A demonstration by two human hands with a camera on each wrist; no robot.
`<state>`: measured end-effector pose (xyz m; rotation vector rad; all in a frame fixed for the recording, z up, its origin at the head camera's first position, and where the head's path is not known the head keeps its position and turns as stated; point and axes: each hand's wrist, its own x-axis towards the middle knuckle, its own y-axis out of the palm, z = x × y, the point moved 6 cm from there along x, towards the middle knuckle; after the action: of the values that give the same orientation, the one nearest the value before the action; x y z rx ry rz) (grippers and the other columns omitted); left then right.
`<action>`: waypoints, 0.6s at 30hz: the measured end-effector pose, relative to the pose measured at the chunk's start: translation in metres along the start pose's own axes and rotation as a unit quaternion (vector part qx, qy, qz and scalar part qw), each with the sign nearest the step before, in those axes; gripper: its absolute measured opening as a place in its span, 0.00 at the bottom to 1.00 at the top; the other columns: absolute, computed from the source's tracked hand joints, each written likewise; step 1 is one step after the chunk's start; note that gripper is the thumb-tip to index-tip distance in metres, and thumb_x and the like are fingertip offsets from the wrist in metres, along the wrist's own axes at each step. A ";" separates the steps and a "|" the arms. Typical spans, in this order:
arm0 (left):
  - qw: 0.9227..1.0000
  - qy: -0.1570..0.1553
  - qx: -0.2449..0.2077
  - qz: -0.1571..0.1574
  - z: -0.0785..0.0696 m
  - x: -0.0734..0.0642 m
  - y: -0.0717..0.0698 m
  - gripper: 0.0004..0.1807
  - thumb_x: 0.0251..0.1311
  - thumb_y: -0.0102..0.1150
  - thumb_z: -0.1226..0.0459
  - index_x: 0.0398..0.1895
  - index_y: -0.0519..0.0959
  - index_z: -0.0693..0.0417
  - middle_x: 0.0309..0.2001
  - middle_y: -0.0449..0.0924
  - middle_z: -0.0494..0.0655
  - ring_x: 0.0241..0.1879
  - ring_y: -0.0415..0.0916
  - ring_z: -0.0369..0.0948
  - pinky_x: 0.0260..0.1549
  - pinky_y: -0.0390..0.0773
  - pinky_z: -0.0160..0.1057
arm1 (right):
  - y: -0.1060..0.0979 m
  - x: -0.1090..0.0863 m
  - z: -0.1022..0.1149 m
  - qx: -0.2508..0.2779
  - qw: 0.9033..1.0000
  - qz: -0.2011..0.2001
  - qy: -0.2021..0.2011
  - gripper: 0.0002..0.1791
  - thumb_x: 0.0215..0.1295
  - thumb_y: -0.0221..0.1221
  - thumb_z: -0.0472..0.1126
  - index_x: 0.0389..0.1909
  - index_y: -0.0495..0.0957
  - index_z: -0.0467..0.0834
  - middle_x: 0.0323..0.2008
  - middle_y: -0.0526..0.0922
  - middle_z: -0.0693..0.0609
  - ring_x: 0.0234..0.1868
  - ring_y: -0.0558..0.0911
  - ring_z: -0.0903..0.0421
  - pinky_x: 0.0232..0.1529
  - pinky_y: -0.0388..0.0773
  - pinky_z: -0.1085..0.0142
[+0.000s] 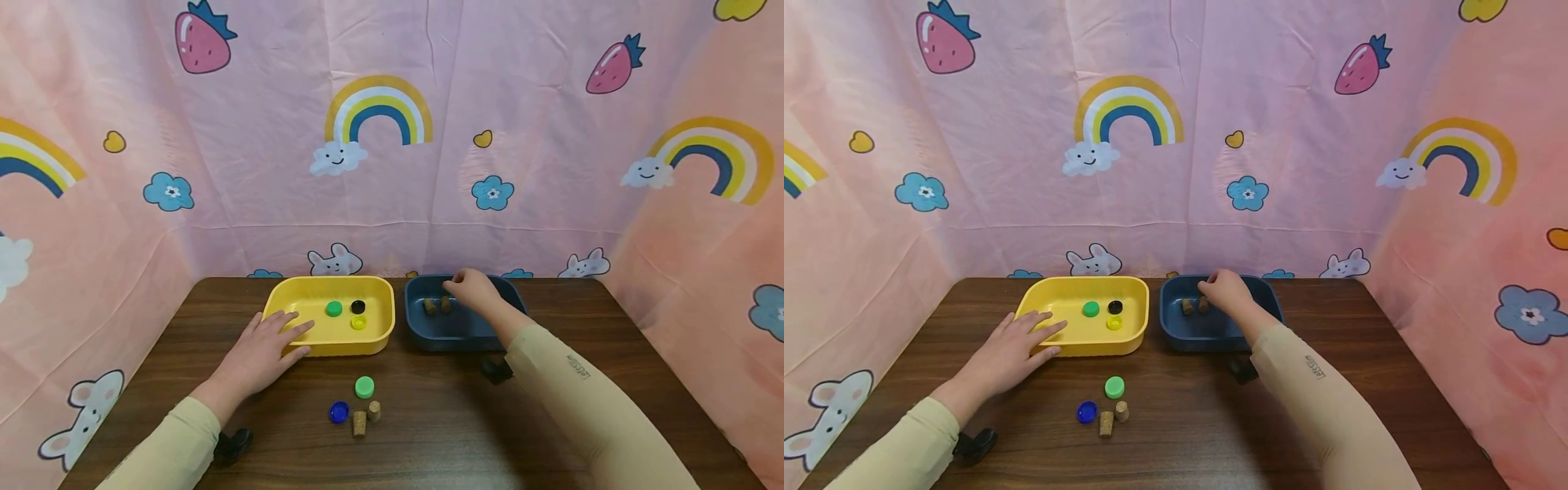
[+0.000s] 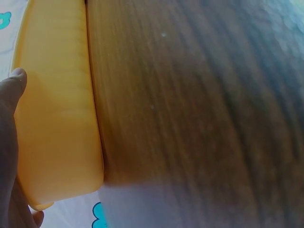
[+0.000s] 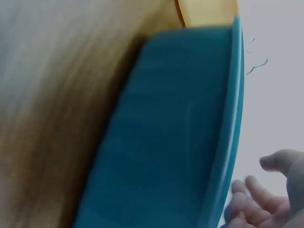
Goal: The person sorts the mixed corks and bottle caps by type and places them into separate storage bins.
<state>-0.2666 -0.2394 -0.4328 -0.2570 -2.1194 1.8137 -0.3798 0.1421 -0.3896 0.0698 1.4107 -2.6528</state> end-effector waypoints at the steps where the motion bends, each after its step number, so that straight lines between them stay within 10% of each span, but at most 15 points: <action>1: 1.000 0.000 -0.001 0.000 0.000 0.000 0.000 0.31 0.69 0.53 0.42 0.72 0.69 0.37 0.71 0.64 0.56 0.72 0.55 0.59 0.70 0.44 0.66 | -0.001 -0.005 0.001 0.008 1.000 -0.010 -0.005 0.15 0.72 0.55 0.52 0.37 0.76 0.44 0.33 0.77 0.49 0.33 0.74 0.52 0.34 0.71 0.58; 8: 1.000 0.000 -0.005 0.003 -0.001 -0.001 0.001 0.31 0.69 0.53 0.42 0.72 0.69 0.37 0.71 0.64 0.56 0.72 0.55 0.60 0.70 0.44 0.66 | 0.000 -0.043 0.011 0.045 0.995 -0.063 -0.061 0.12 0.72 0.56 0.53 0.39 0.77 0.48 0.32 0.79 0.51 0.29 0.74 0.52 0.29 0.72 0.59; 18: 1.000 -0.001 -0.003 0.002 0.000 0.000 0.001 0.31 0.69 0.52 0.42 0.73 0.68 0.36 0.71 0.64 0.56 0.72 0.54 0.60 0.70 0.44 0.66 | 0.024 -0.105 0.026 0.061 0.990 -0.038 -0.125 0.05 0.68 0.63 0.47 0.35 0.78 0.52 0.27 0.77 0.58 0.27 0.74 0.57 0.28 0.74 0.63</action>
<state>-0.2665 -0.2394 -0.4336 -0.2598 -2.1265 1.8114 -0.2720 0.1177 -0.3837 -0.3000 1.1939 -2.6911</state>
